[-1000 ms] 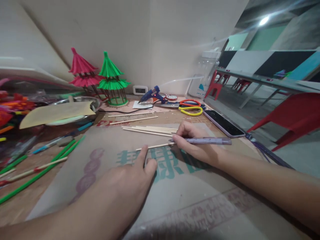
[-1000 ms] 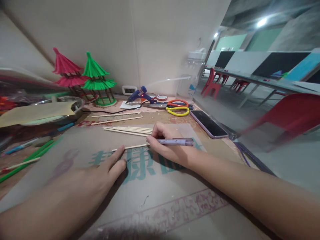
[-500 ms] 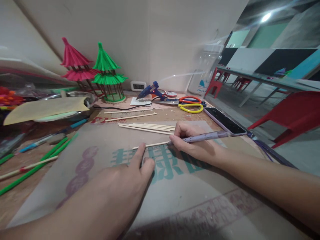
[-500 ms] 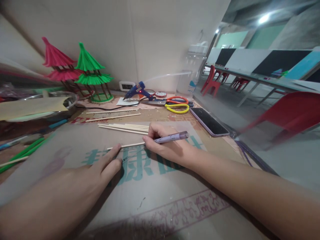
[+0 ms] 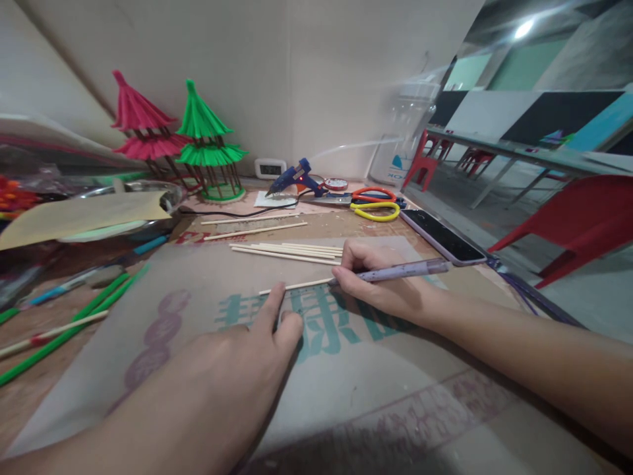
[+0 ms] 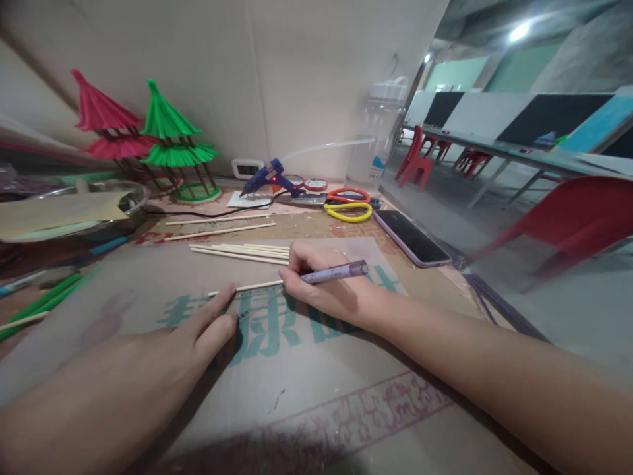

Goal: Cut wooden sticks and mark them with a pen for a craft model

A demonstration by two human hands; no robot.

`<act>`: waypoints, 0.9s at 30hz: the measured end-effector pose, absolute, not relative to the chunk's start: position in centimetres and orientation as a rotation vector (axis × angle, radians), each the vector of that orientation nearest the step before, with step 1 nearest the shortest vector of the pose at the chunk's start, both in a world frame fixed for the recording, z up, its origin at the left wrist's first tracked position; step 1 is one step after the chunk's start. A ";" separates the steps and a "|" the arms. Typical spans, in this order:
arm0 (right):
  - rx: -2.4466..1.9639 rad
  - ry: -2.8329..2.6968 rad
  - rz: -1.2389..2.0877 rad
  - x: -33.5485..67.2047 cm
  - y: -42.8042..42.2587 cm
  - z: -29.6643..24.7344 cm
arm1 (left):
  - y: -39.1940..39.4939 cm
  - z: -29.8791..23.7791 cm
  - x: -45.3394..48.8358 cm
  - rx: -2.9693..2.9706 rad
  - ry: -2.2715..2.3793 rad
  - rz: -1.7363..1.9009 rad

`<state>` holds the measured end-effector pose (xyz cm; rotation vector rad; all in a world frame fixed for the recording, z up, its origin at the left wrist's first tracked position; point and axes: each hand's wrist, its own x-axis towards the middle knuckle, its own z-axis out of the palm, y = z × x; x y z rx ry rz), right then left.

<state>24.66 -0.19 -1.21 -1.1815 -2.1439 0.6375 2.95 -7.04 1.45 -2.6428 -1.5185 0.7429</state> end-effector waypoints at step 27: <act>-1.165 -2.163 0.615 24.7 -0.2 -1.2 | -7.0 1.7 3.2 -2.656 -1.555 0.642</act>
